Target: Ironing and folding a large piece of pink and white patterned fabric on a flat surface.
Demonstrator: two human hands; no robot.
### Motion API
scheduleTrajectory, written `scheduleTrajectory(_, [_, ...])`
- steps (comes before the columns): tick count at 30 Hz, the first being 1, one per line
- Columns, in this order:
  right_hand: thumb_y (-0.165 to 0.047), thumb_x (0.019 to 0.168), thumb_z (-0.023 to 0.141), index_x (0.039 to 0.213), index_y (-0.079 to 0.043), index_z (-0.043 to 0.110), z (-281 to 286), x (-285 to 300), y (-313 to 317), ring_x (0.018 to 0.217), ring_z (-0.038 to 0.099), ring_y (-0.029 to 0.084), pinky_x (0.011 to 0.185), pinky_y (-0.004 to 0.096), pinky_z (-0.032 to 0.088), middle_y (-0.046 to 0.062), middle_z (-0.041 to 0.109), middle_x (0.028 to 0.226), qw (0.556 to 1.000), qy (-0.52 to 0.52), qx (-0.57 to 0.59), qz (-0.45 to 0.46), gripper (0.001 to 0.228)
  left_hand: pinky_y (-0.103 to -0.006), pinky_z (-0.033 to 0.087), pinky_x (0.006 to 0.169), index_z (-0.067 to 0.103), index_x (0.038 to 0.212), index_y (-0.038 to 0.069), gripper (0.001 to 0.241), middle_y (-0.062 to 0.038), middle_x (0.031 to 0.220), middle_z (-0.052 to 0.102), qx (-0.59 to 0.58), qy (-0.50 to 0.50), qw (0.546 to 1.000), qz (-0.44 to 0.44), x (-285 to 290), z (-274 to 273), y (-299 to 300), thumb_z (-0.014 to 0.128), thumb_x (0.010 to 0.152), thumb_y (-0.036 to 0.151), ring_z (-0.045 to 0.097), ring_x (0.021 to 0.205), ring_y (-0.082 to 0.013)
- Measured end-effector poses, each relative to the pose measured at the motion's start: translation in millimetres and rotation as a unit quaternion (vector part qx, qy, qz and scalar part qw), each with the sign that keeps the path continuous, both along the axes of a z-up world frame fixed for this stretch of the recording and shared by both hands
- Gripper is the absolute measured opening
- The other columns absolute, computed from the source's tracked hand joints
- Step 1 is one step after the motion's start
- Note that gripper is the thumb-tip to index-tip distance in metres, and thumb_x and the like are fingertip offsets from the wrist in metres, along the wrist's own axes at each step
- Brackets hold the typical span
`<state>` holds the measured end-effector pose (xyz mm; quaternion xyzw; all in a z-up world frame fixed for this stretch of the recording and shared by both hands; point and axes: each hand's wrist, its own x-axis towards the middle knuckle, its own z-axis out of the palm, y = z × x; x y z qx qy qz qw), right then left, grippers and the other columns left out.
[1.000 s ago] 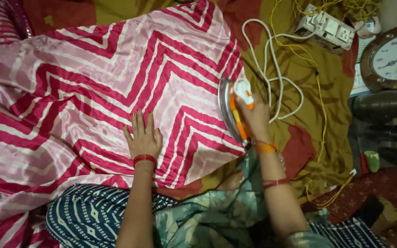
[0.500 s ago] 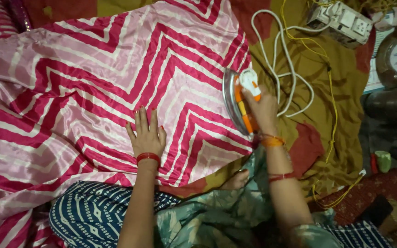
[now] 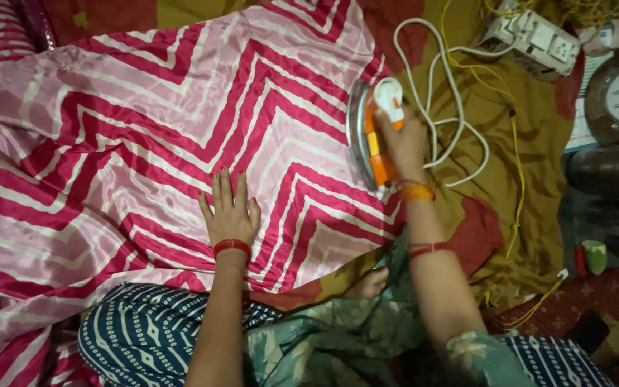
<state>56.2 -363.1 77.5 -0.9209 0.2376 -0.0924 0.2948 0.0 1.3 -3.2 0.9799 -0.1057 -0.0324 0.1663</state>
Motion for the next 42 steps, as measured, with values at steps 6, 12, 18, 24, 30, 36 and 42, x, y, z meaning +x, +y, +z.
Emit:
scheduleTrajectory(6, [-0.049, 0.091, 0.070, 0.119, 0.000, 0.065, 13, -59, 49, 0.086, 0.072, 0.042, 0.071, 0.048, 0.055, 0.027, 0.072, 0.092, 0.998, 0.035, 0.016, 0.046, 0.057, -0.0591, 0.015, 0.125, 0.044, 0.158, 0.016, 0.062, -0.016, 0.168, 0.032, 0.010, -0.017, 1.000, -0.002, -1, 0, 0, 0.047, 0.099, 0.035, 0.026, 0.157, -0.0289])
scheduleTrajectory(12, [-0.053, 0.090, 0.069, 0.114, -0.002, 0.066, 41, -103, 95, 0.079, 0.071, 0.045, 0.066, 0.050, 0.054, 0.027, 0.070, 0.079, 0.987, 0.128, 0.026, 0.099, 0.057, -0.0595, 0.017, 0.124, 0.044, 0.158, 0.016, 0.061, -0.016, 0.168, 0.032, 0.014, -0.024, 1.000, -0.002, -2, 0, 0, 0.047, 0.100, 0.035, 0.026, 0.156, -0.0289])
scheduleTrajectory(18, [-0.052, 0.092, 0.070, 0.114, 0.000, 0.066, 27, -96, 97, 0.074, 0.071, 0.044, 0.062, 0.050, 0.054, 0.026, 0.070, 0.078, 0.987, 0.082, -0.015, 0.139, 0.056, -0.0596, 0.016, 0.123, 0.043, 0.158, 0.016, 0.063, -0.017, 0.167, 0.033, 0.014, -0.018, 1.000, -0.004, -1, -1, 0, 0.047, 0.098, 0.035, 0.026, 0.156, -0.0296])
scheduleTrajectory(24, [-0.051, 0.094, 0.070, 0.112, 0.000, 0.068, 34, -41, 107, 0.075, 0.074, 0.041, 0.067, 0.048, 0.056, 0.024, 0.072, 0.080, 0.988, 0.071, 0.021, 0.135, 0.054, -0.0594, 0.015, 0.124, 0.043, 0.158, 0.016, 0.062, -0.016, 0.167, 0.032, 0.016, -0.003, 1.000, -0.002, -1, -4, 0, 0.047, 0.099, 0.034, 0.025, 0.156, -0.0295])
scheduleTrajectory(30, [-0.053, 0.093, 0.070, 0.115, 0.002, 0.067, 21, 24, 113, 0.077, 0.074, 0.040, 0.067, 0.049, 0.057, 0.025, 0.073, 0.084, 0.993, 0.025, -0.019, 0.113, 0.059, -0.0602, 0.014, 0.124, 0.043, 0.158, 0.017, 0.063, -0.015, 0.168, 0.031, 0.001, 0.006, 1.000, 0.003, 0, 6, -1, 0.047, 0.098, 0.034, 0.025, 0.156, -0.0299])
scheduleTrajectory(36, [-0.053, 0.093, 0.069, 0.113, 0.000, 0.069, 14, 23, 118, 0.080, 0.073, 0.041, 0.070, 0.050, 0.056, 0.025, 0.074, 0.086, 0.992, 0.021, -0.013, 0.122, 0.057, -0.0605, 0.014, 0.124, 0.041, 0.159, 0.017, 0.063, -0.015, 0.168, 0.030, -0.003, 0.000, 1.000, 0.001, 0, 4, 0, 0.045, 0.099, 0.035, 0.024, 0.157, -0.0290])
scheduleTrajectory(42, [-0.053, 0.093, 0.068, 0.117, 0.000, 0.066, 21, -29, 134, 0.078, 0.073, 0.041, 0.071, 0.049, 0.057, 0.026, 0.072, 0.084, 0.984, 0.063, -0.004, 0.168, 0.058, -0.0608, 0.011, 0.123, 0.038, 0.159, 0.019, 0.063, -0.014, 0.168, 0.026, -0.001, 0.007, 1.000, -0.028, 1, -9, 14, 0.045, 0.099, 0.038, 0.024, 0.155, -0.0277])
